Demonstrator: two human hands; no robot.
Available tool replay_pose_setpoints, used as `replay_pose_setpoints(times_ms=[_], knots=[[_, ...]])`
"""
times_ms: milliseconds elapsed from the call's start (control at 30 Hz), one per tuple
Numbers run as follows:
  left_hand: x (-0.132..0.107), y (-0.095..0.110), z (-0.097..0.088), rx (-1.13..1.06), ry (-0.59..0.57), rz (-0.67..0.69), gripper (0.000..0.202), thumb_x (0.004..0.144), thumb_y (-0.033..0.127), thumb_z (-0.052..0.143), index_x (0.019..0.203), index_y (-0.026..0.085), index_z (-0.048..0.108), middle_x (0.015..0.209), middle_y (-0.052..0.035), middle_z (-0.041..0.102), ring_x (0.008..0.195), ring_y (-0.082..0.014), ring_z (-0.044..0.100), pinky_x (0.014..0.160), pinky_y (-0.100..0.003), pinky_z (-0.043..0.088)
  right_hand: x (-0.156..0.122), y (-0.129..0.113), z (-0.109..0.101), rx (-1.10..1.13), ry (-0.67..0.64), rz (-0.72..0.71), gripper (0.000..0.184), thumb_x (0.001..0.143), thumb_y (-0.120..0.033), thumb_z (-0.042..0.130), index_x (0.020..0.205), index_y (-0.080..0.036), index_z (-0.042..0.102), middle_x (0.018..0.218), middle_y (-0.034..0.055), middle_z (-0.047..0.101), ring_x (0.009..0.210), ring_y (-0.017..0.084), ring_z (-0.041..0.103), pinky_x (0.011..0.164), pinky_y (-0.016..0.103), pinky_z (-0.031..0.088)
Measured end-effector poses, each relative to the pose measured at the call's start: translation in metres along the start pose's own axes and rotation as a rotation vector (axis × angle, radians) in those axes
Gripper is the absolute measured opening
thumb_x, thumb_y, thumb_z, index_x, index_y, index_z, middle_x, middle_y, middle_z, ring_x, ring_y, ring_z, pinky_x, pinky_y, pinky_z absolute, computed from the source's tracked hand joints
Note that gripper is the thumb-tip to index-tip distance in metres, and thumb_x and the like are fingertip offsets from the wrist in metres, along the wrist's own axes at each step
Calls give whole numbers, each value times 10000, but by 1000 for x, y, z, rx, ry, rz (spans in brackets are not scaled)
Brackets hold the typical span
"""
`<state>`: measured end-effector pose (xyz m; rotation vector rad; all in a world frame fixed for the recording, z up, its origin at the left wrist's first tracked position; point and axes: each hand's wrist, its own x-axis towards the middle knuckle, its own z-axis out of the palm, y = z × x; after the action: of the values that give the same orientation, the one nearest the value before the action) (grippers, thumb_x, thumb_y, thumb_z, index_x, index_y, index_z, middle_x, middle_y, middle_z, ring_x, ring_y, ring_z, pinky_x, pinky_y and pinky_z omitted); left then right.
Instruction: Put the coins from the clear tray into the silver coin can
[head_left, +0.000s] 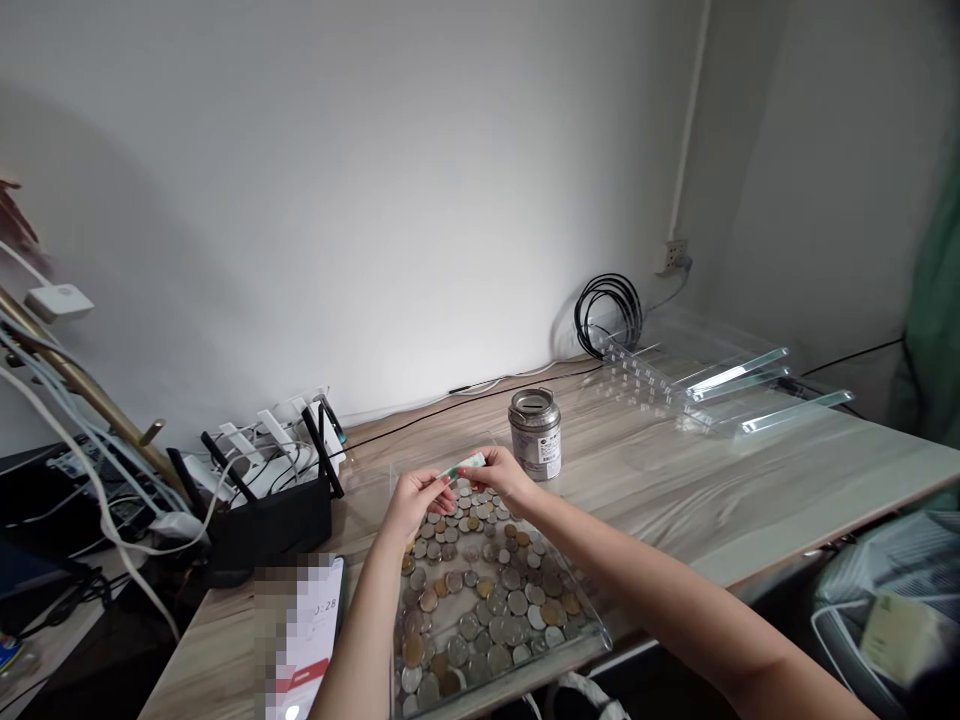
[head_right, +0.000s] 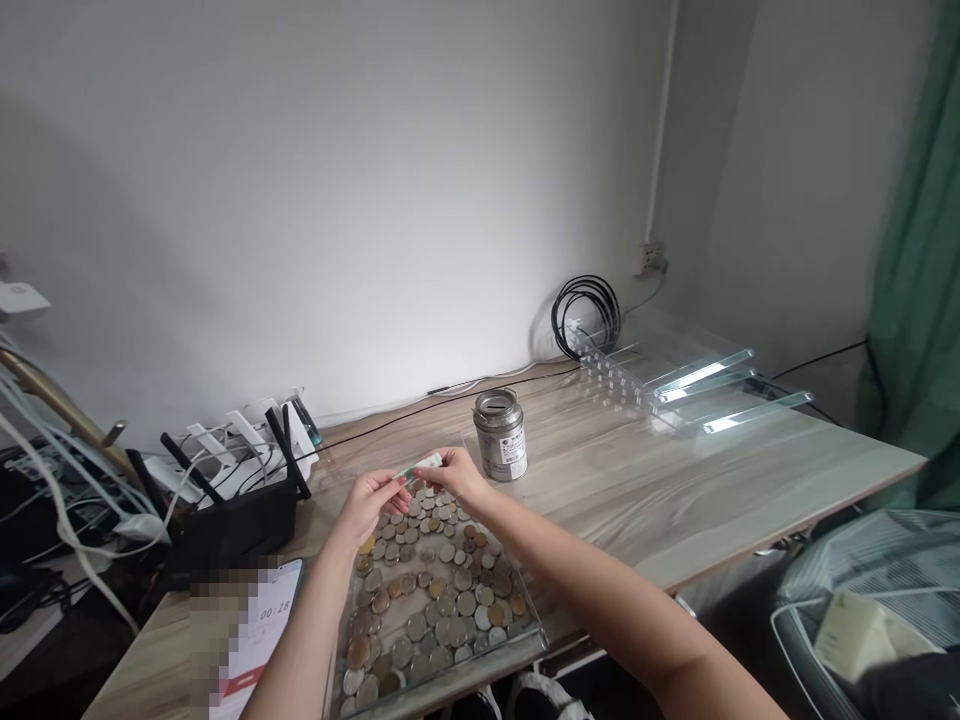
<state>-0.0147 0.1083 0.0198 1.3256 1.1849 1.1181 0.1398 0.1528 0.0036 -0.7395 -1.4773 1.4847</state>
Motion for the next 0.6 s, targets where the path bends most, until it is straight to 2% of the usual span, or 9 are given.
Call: replay_pose_setpoints(times_ms=[67,133,200,233,267,333,400,500,600], knots=[[0,-1,0,-31,-11,-5,313,612,422,639,633,113,591,577,-29,614,474,-102,561,439,-183,405,-4,-9,4,-107,20,-70,366,566,-446,666,714,-117,604,518,-5,564,438,82,489,409,199,391],[1,-2,0,-40,-21,-15,323,616,427,633,694,114,607,614,-36,627,509,-114,576,464,-196,424,-7,-31,-6,-247,56,-208,352,627,-453,616,767,-130,608,612,33,616,521,119,552,459,226,433],[3,-4,1,-20,-24,-30,341,628,431,617,751,113,617,651,-47,637,542,-126,586,480,-206,432,-7,-59,-30,-427,176,-388,308,695,-424,559,817,-146,611,710,59,642,599,136,580,533,246,453],[4,-6,1,-7,-15,-34,343,630,428,612,763,113,618,662,-51,638,547,-128,586,478,-206,431,-4,-74,-46,-524,294,-439,293,716,-398,540,848,-146,611,728,64,643,618,138,581,559,249,450],[6,-8,1,4,1,-37,337,629,422,610,765,114,617,666,-52,637,547,-127,584,472,-204,426,-1,-87,-63,-644,379,-442,262,718,-364,537,836,-142,615,703,62,639,614,140,576,557,243,437],[10,-11,0,16,38,-49,311,623,400,612,756,119,612,662,-47,632,539,-123,578,461,-200,417,8,-106,-96,-926,431,-361,168,678,-280,564,749,-143,630,631,40,622,587,137,555,537,224,401],[13,-14,-2,15,68,-66,279,620,374,609,745,125,605,656,-38,626,536,-117,573,461,-197,413,15,-114,-118,-1141,366,-267,127,646,-237,573,712,-151,637,610,24,612,577,127,537,524,207,370],[16,-17,-4,16,101,-84,240,627,347,593,733,132,596,645,-27,618,530,-108,567,462,-190,405,21,-115,-129,-1322,243,-179,146,643,-239,560,742,-166,640,649,17,618,598,116,528,523,190,341],[15,-16,-5,31,120,-95,218,636,334,578,725,136,593,647,-27,618,532,-108,566,469,-193,405,22,-117,-127,-1470,252,-130,165,658,-249,539,771,-174,635,693,25,625,634,120,526,520,189,315]])
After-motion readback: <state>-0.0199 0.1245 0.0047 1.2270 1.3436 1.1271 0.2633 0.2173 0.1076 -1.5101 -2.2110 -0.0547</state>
